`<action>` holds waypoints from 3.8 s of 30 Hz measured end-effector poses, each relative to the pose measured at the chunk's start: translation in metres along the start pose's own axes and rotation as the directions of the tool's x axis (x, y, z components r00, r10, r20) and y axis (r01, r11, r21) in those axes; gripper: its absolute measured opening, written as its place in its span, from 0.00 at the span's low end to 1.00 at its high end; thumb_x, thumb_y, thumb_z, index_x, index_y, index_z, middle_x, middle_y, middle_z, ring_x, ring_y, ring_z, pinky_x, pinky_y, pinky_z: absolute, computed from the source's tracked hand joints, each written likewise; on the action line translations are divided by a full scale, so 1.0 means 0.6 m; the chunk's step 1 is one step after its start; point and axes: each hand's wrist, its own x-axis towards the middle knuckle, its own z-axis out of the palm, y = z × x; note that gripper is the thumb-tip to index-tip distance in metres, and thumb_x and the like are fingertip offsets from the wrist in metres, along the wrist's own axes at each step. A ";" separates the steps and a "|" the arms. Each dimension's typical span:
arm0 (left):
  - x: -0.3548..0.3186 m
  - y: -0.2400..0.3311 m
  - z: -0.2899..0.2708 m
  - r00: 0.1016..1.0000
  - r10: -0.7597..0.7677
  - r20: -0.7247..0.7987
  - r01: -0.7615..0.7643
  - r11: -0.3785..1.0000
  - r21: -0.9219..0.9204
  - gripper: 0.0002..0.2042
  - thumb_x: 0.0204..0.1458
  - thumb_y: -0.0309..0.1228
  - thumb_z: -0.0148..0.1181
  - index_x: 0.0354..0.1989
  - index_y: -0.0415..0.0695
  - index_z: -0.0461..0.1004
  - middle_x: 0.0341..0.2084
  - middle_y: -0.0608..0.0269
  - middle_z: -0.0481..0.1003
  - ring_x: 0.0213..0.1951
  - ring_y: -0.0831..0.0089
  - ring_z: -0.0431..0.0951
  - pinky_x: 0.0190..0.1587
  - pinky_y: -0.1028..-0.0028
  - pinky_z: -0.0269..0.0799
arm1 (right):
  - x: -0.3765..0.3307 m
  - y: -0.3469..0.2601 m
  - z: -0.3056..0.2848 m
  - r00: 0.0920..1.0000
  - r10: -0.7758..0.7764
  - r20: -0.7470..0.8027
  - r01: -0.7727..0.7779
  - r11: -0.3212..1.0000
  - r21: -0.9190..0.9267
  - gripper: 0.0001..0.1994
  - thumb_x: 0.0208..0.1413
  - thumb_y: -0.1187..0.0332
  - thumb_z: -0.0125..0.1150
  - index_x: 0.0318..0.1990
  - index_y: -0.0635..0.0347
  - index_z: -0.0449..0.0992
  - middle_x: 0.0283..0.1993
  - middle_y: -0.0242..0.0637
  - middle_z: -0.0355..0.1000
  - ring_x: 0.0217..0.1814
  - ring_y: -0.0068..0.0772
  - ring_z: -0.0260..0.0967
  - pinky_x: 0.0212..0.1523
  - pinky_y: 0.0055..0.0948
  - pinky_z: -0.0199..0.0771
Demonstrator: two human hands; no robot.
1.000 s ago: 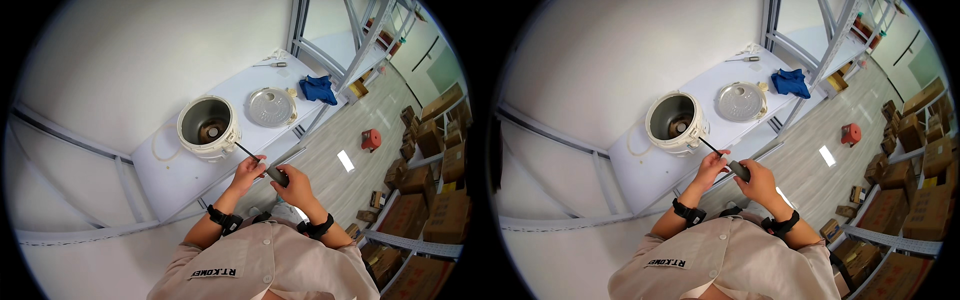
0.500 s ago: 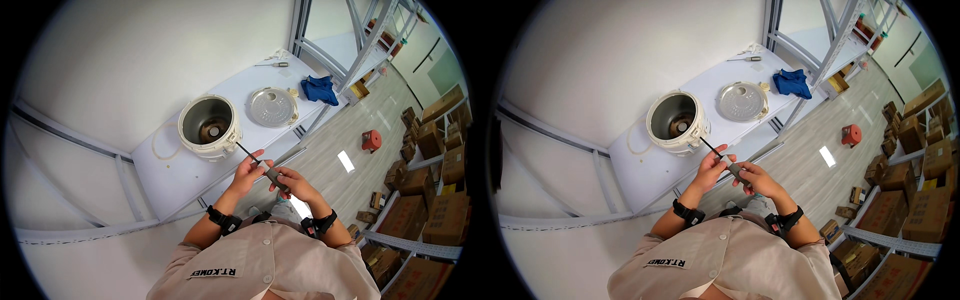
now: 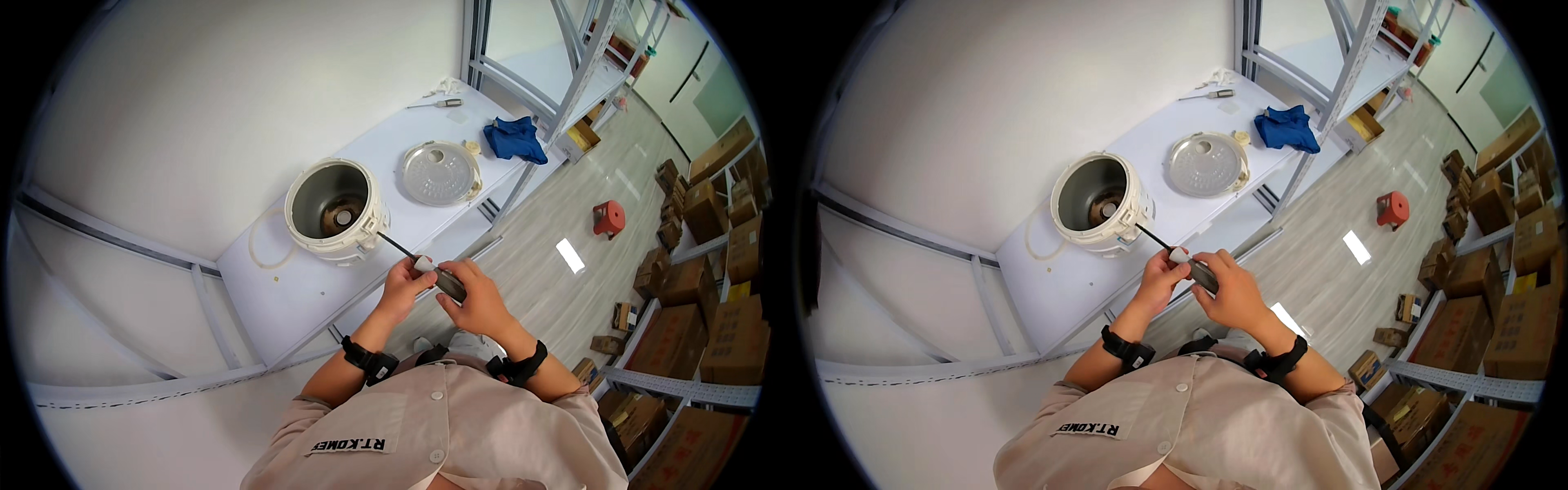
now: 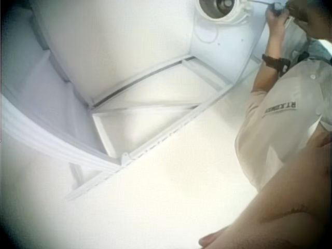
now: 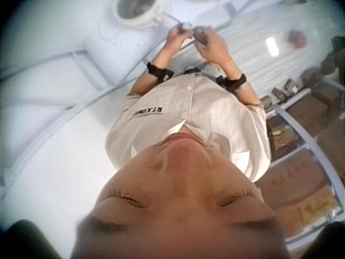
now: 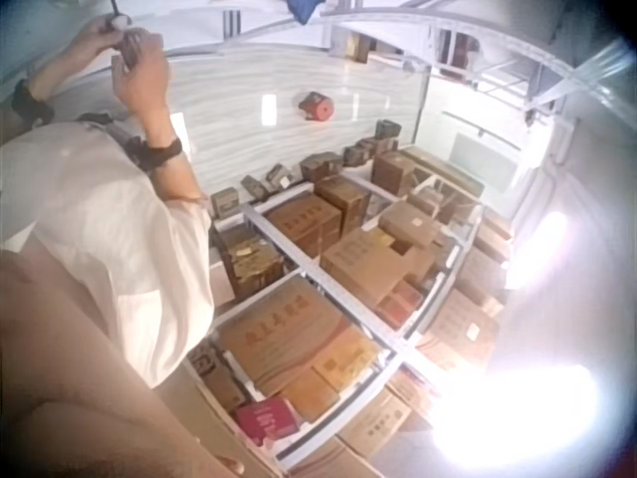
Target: The person wipes a metal tray with a blue cloth, then uses a screwdriver to fasten screws into a white appliance base. They place a plastic ring and the metal tray into the base, securing components with the screwdriver.
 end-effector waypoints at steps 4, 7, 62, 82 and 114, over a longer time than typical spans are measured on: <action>-0.001 0.002 -0.006 1.000 -0.022 0.009 0.021 0.999 0.035 0.24 0.58 0.21 0.69 0.64 0.40 0.72 0.47 0.60 0.82 0.44 0.76 0.81 0.50 0.73 0.78 | -0.003 0.061 0.003 0.879 0.369 0.302 -0.472 0.584 0.661 0.19 0.68 0.58 0.62 0.62 0.54 0.73 0.42 0.35 0.76 0.27 0.30 0.73 0.25 0.30 0.71; -0.014 0.012 0.003 1.000 0.008 0.004 -0.008 1.000 0.017 0.28 0.57 0.21 0.68 0.67 0.40 0.70 0.52 0.58 0.81 0.47 0.75 0.81 0.50 0.72 0.78 | 0.005 0.058 -0.012 0.681 0.398 0.614 -0.723 0.233 0.651 0.22 0.74 0.52 0.51 0.63 0.58 0.72 0.41 0.38 0.79 0.22 0.24 0.68 0.24 0.24 0.67; -0.018 0.043 0.016 0.984 -0.135 -0.121 0.140 0.989 0.040 0.22 0.64 0.25 0.64 0.66 0.41 0.70 0.47 0.66 0.77 0.45 0.77 0.77 0.43 0.72 0.76 | -0.010 0.047 0.028 0.922 0.318 0.219 -0.386 0.748 0.540 0.19 0.62 0.68 0.70 0.58 0.55 0.73 0.40 0.31 0.70 0.32 0.22 0.70 0.31 0.26 0.70; -0.004 0.060 -0.017 0.941 -0.007 -0.339 -0.147 0.893 -0.425 0.19 0.71 0.39 0.56 0.67 0.48 0.71 0.60 0.64 0.77 0.56 0.67 0.74 0.57 0.67 0.72 | -0.007 0.049 0.018 0.837 0.376 0.399 -0.541 0.449 0.712 0.16 0.65 0.72 0.65 0.58 0.64 0.74 0.38 0.28 0.71 0.28 0.17 0.63 0.27 0.23 0.61; 0.039 0.023 -0.007 0.924 0.208 -0.320 -0.064 0.911 0.408 0.15 0.68 0.34 0.64 0.56 0.37 0.83 0.34 0.69 0.80 0.32 0.81 0.75 0.39 0.77 0.75 | -0.020 0.077 -0.084 0.873 0.444 0.201 -0.457 0.604 0.653 0.16 0.61 0.71 0.69 0.55 0.61 0.78 0.43 0.27 0.73 0.40 0.17 0.66 0.40 0.22 0.67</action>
